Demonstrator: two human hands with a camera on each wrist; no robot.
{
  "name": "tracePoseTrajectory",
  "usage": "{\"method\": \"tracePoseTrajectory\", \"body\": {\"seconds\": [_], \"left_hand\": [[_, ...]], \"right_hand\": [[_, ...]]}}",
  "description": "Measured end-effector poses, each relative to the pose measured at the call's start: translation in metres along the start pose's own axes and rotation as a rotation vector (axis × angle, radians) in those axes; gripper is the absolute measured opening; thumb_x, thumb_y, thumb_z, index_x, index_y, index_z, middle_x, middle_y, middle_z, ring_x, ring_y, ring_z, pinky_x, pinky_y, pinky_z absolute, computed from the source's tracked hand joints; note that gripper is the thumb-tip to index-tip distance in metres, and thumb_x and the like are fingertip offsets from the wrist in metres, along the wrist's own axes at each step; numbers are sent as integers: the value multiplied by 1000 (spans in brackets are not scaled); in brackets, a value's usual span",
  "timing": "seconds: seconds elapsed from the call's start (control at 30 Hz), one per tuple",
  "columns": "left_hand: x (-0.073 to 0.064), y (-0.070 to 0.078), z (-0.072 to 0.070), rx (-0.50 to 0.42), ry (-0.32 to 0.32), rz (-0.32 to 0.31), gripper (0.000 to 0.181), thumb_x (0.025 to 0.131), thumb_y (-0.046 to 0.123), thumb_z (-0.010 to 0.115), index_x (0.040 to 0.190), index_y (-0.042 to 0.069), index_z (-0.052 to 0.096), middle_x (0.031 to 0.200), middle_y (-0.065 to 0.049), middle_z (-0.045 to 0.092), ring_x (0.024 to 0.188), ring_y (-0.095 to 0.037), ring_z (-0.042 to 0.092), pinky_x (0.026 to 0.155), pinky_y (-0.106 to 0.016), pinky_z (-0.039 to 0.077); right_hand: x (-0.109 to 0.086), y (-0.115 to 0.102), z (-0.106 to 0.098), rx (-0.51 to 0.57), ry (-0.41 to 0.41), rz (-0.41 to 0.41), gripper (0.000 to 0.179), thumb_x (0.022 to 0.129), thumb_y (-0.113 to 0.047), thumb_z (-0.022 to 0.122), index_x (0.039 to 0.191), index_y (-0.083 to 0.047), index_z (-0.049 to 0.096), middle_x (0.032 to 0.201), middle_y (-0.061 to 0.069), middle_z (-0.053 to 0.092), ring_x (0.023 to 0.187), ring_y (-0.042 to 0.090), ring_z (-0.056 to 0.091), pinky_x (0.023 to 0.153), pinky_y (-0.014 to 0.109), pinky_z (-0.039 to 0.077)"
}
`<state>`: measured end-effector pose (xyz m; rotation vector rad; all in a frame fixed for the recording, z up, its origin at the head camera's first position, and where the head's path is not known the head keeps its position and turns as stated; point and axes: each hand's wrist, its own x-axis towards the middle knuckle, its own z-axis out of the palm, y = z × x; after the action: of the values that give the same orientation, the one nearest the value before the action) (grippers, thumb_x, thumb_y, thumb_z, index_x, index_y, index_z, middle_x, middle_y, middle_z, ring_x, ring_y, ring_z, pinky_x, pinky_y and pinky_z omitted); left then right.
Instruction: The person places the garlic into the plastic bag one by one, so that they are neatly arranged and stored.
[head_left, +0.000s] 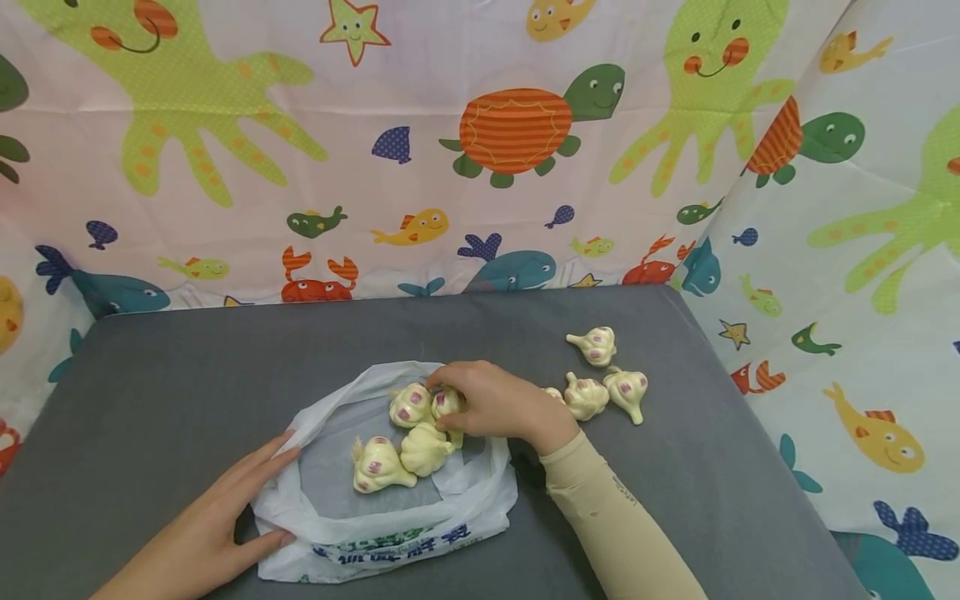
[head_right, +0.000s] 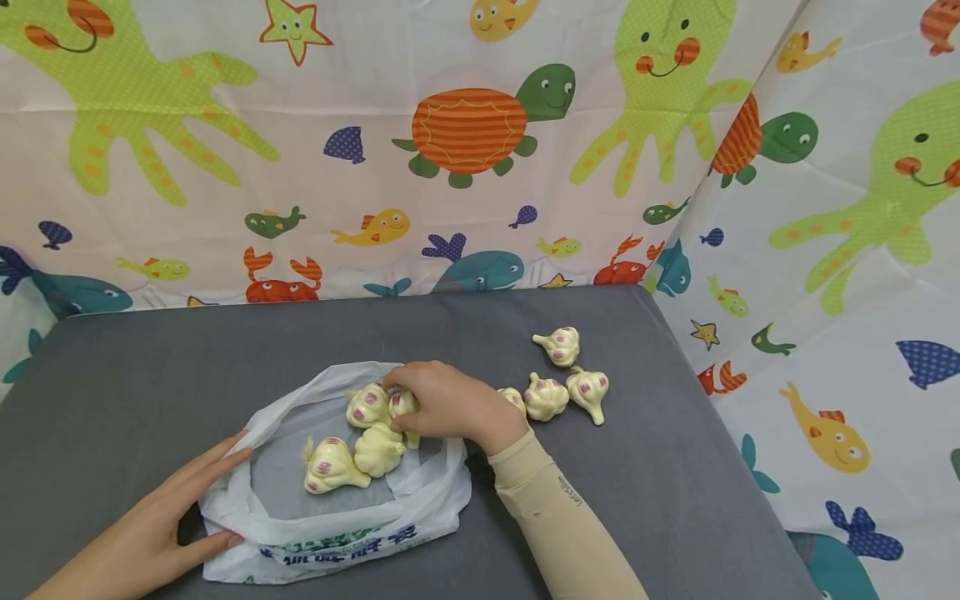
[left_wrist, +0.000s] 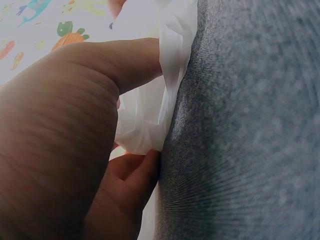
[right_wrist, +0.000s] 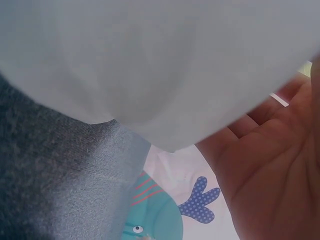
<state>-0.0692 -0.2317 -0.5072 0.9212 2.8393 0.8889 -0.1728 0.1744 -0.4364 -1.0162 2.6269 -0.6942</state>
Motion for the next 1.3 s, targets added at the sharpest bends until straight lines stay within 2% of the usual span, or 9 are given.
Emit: {"method": "tracePoseTrajectory", "body": {"seconds": [0.27,0.47,0.57,0.7,0.9,1.07,1.3], "left_hand": [[0,-1,-1,20,-21,-27,99,87,52,91,169,31,42,176,5,34,147,2,35,107,-6,27],[1,-1,0,6,-20,-31,99,87,52,92,169,30,41,177,5,33,149,1,33,107,-2,21],[1,0,0,16,-25,-39,98,87,54,90,169,31,41,177,5,33,148,-1,35,107,-3,24],[1,0,-1,30,-23,-40,99,87,55,90,169,31,42,176,6,34,147,0,36,106,-7,32],[0,0,-3,35,-14,-33,98,87,53,91,169,30,42,176,5,33,149,0,35,107,-3,23],[-1,0,-4,44,-23,-53,97,88,57,88,169,31,42,177,6,33,149,-4,37,107,-3,23],[-1,1,-2,5,-15,-49,95,90,53,89,169,31,41,177,6,31,152,0,31,106,1,13]], "right_hand": [[0,-1,-2,5,4,-3,45,98,-23,84,139,-10,71,133,1,73,111,13,66,101,34,54],[-1,-1,-3,17,13,-19,44,98,-24,85,137,-10,72,123,0,74,89,10,62,83,30,54],[-2,0,-4,21,15,-18,45,98,-25,86,138,-10,72,113,-3,72,79,9,58,74,29,52],[-2,1,-4,32,26,-33,45,97,-25,87,136,-9,72,105,-3,70,74,8,56,71,29,50],[-1,1,-3,25,37,-49,43,97,-25,86,135,-10,72,111,-2,72,75,8,56,73,29,51],[-1,1,-4,0,55,-71,42,98,-27,85,135,-9,73,112,-2,73,75,9,57,75,30,52],[-1,6,-6,-5,85,-96,40,103,-29,78,134,-5,72,113,0,73,76,6,59,74,29,54]]}}
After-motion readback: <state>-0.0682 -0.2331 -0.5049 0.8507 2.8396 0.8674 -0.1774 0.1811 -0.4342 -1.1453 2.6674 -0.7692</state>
